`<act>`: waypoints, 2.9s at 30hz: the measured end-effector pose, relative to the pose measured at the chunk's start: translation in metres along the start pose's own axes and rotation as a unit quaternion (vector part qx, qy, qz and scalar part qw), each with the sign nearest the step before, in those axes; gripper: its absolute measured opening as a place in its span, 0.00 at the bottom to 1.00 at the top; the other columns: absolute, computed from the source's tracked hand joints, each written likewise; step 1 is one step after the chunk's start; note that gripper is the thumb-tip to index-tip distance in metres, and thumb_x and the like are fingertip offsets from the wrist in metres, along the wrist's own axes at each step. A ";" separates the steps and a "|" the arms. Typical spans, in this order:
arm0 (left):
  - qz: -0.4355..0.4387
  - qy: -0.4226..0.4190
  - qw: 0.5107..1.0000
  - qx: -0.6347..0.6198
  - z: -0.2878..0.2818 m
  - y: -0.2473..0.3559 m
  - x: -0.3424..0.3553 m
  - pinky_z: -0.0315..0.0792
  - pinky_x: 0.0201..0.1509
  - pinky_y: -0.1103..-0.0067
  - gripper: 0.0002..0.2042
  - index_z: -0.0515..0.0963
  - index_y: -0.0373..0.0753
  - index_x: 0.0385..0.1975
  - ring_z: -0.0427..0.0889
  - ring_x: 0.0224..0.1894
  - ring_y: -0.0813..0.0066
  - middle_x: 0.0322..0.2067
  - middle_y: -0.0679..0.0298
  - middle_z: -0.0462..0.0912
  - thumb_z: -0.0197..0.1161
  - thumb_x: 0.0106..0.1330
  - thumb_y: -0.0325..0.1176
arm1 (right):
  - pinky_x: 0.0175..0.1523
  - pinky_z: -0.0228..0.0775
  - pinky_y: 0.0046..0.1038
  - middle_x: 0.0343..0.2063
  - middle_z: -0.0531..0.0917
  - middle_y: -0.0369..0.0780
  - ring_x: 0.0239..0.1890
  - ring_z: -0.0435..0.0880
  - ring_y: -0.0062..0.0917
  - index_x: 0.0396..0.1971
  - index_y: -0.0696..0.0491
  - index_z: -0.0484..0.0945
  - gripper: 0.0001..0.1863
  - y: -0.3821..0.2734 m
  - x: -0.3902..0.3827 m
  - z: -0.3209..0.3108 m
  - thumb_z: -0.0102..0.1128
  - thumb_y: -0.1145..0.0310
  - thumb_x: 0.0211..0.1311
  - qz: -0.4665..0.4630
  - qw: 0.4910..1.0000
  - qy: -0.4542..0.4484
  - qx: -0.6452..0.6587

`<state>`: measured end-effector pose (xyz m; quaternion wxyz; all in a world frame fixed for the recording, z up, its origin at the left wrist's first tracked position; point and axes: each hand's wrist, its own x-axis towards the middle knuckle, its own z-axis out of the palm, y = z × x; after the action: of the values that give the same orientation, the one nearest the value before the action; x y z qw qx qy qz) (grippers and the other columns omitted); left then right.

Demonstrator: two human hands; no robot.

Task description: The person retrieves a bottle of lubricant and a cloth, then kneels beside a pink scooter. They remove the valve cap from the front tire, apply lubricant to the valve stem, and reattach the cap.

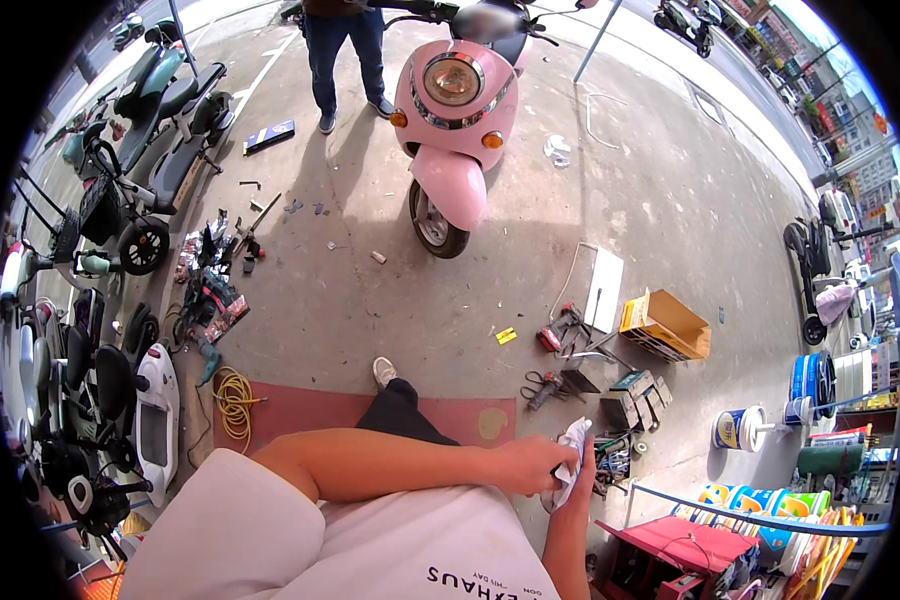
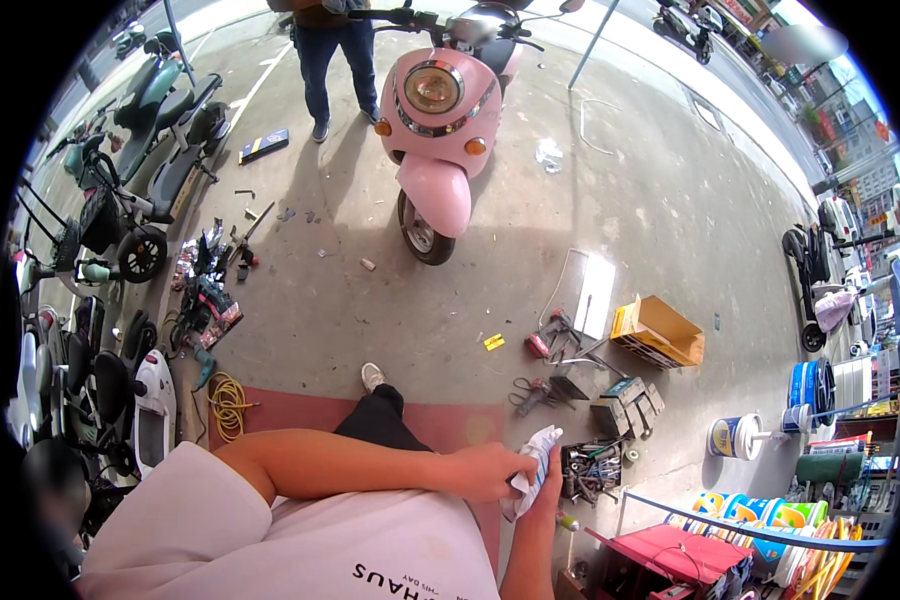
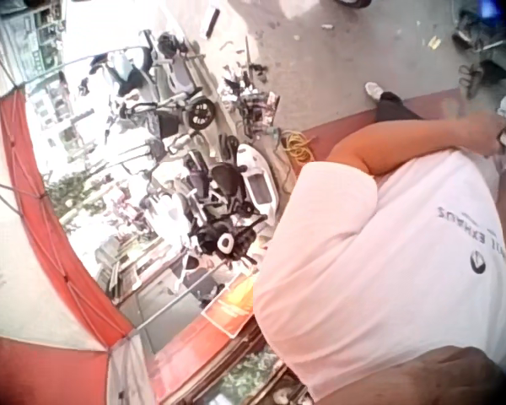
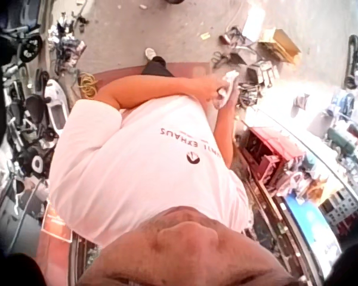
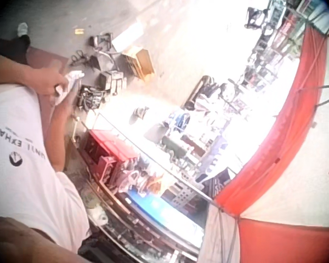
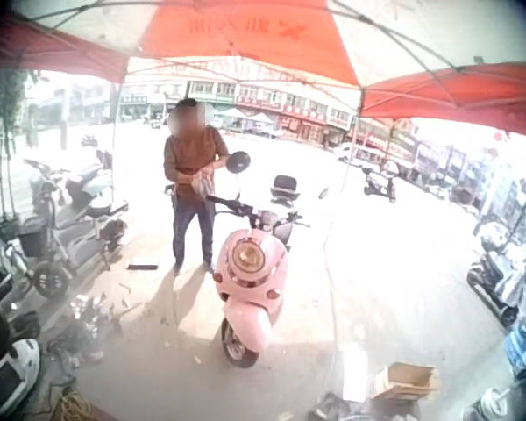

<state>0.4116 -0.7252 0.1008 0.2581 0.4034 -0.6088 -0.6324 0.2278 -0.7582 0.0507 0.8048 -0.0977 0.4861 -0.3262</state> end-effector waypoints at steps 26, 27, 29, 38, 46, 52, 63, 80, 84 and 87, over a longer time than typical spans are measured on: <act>-0.124 -0.205 0.970 0.030 0.115 0.028 0.076 0.73 0.26 0.82 0.10 0.81 0.36 0.35 0.78 0.21 0.82 0.22 0.63 0.81 0.58 0.53 0.19 | 0.40 0.77 0.34 0.35 0.81 0.42 0.35 0.82 0.31 0.45 0.57 0.71 0.21 0.039 -0.115 -0.106 0.49 0.53 0.67 -0.205 0.914 0.114 0.331; -0.116 -0.196 0.973 0.022 0.107 0.026 0.077 0.73 0.26 0.82 0.10 0.81 0.36 0.34 0.78 0.21 0.82 0.22 0.64 0.81 0.58 0.53 0.18 | 0.41 0.77 0.35 0.36 0.81 0.43 0.36 0.82 0.31 0.45 0.57 0.71 0.21 0.030 -0.112 -0.094 0.48 0.52 0.67 -0.207 0.904 0.083 0.366; -0.106 -0.176 0.979 -0.001 0.094 0.024 0.082 0.73 0.26 0.82 0.10 0.81 0.36 0.33 0.78 0.21 0.82 0.21 0.65 0.81 0.58 0.52 0.18 | 0.43 0.76 0.35 0.36 0.81 0.43 0.37 0.83 0.32 0.45 0.57 0.71 0.22 0.027 -0.087 -0.098 0.48 0.52 0.67 -0.193 0.914 0.018 0.357; -0.212 -0.291 0.910 -0.207 0.063 0.026 0.112 0.71 0.52 0.68 0.38 0.48 0.40 0.67 0.78 0.47 0.64 0.48 0.52 0.75 0.63 0.59 0.35 | 0.37 0.77 0.27 0.35 0.82 0.42 0.34 0.83 0.24 0.41 0.61 0.72 0.18 -0.007 -0.095 -0.109 0.64 0.64 0.58 -0.323 0.895 0.298 0.077; -0.179 -0.228 0.941 -0.172 0.133 0.039 0.228 0.74 0.45 0.75 0.31 0.65 0.34 0.54 0.79 0.40 0.73 0.39 0.60 0.78 0.70 0.54 0.40 | 0.51 0.67 0.32 0.42 0.78 0.49 0.45 0.78 0.36 0.56 0.60 0.63 0.31 -0.089 -0.103 -0.136 0.52 0.49 0.65 -0.392 0.874 0.245 -0.146; -0.261 -0.123 0.886 -0.362 0.175 0.073 0.268 0.68 0.21 0.75 0.26 0.67 0.37 0.49 0.72 0.18 0.74 0.21 0.62 0.71 0.51 0.66 0.56 | 0.43 0.70 0.37 0.33 0.80 0.49 0.36 0.79 0.42 0.47 0.59 0.69 0.20 -0.109 -0.149 -0.308 0.52 0.59 0.64 -0.326 0.883 0.285 -0.179; -0.286 -0.054 0.823 -0.488 0.176 0.130 0.356 0.61 0.17 0.77 0.17 0.71 0.35 0.45 0.64 0.12 0.77 0.16 0.66 0.69 0.48 0.70 0.43 | 0.41 0.75 0.38 0.29 0.82 0.53 0.32 0.84 0.42 0.28 0.61 0.82 0.13 0.124 -0.215 -0.591 0.51 0.69 0.50 0.192 0.822 0.490 -0.219; -0.210 0.006 0.844 -0.493 0.289 0.135 0.463 0.72 0.26 0.79 0.13 0.72 0.37 0.38 0.74 0.23 0.76 0.26 0.64 0.76 0.54 0.66 0.42 | 0.41 0.73 0.33 0.30 0.83 0.45 0.35 0.83 0.35 0.37 0.59 0.77 0.13 -0.157 -0.243 -0.627 0.56 0.66 0.57 -0.205 0.757 0.579 -0.224; -0.233 -0.170 0.818 -0.498 0.313 0.156 0.413 0.74 0.32 0.76 0.16 0.72 0.36 0.48 0.77 0.29 0.72 0.30 0.64 0.76 0.59 0.63 0.37 | 0.40 0.73 0.33 0.28 0.82 0.45 0.34 0.82 0.36 0.40 0.58 0.75 0.13 -0.232 -0.280 -0.660 0.55 0.68 0.57 -0.264 0.719 0.612 -0.197; -0.382 -0.128 0.809 -0.428 0.351 0.172 0.390 0.67 0.24 0.82 0.16 0.72 0.38 0.45 0.70 0.21 0.75 0.20 0.67 0.68 0.56 0.65 0.43 | 0.41 0.72 0.35 0.30 0.81 0.44 0.34 0.81 0.35 0.43 0.56 0.73 0.14 -0.295 -0.283 -0.697 0.54 0.70 0.57 -0.310 0.652 0.651 -0.235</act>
<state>-0.1176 -0.8684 0.1692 0.0615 0.3673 -0.1003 -0.9226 -0.5782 -0.6979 0.0398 0.0838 -0.1910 0.8873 -0.4114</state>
